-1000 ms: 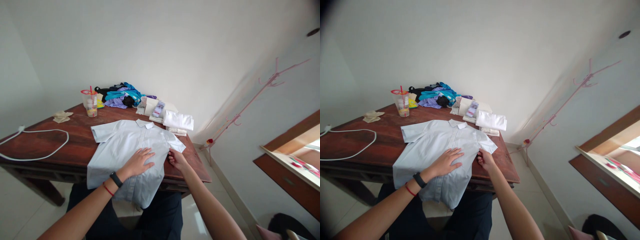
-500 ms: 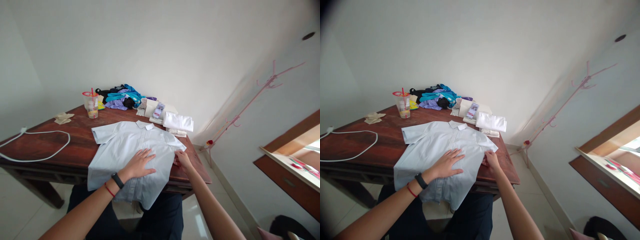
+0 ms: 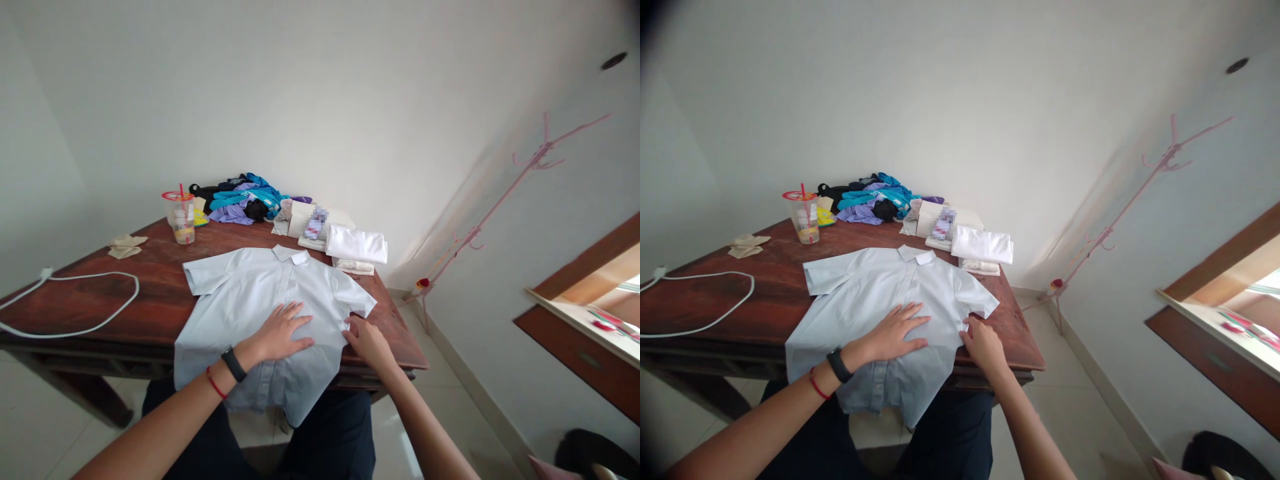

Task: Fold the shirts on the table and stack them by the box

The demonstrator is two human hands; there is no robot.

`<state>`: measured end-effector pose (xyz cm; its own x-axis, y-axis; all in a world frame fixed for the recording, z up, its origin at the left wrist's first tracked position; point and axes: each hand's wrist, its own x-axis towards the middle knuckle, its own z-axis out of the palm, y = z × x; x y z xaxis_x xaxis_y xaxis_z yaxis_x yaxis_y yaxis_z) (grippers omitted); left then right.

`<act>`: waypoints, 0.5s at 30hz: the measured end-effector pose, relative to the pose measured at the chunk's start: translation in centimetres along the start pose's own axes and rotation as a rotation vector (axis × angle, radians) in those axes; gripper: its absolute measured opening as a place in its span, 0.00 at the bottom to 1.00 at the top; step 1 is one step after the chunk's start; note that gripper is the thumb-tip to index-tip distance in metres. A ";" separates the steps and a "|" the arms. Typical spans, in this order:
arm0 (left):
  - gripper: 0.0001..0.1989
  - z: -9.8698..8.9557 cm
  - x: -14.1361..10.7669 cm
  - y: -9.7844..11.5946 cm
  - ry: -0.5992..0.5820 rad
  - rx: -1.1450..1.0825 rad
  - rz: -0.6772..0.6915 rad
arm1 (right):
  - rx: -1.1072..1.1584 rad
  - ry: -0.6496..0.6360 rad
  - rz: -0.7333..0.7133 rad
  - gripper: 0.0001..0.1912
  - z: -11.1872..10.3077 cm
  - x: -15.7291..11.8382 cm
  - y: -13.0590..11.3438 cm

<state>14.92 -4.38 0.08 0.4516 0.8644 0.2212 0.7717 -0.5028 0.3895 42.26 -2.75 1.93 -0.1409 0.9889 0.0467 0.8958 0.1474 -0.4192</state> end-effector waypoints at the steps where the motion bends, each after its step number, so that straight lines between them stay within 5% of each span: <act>1: 0.30 -0.3 0.1 -0.2 0.014 -0.015 0.014 | -0.042 0.021 0.001 0.15 -0.6 0.0 -0.6; 5: 0.26 -1.6 0.3 -1.8 0.103 0.013 -0.002 | -0.001 0.125 -0.221 0.17 -1.1 0.3 -3.5; 9: 0.35 -2.0 -1.1 -3.9 0.052 0.146 -0.097 | 0.037 0.080 -0.504 0.18 0.9 2.1 -4.6; 15: 0.36 -2.5 -3.5 -4.9 -0.050 0.244 -0.076 | -0.126 -0.124 -0.095 0.30 2.2 6.4 -3.2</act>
<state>8.38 -4.94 -0.36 0.4053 0.9013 0.1530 0.8865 -0.4284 0.1751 37.58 3.12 1.55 -0.2713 0.9619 -0.0348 0.9205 0.2487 -0.3013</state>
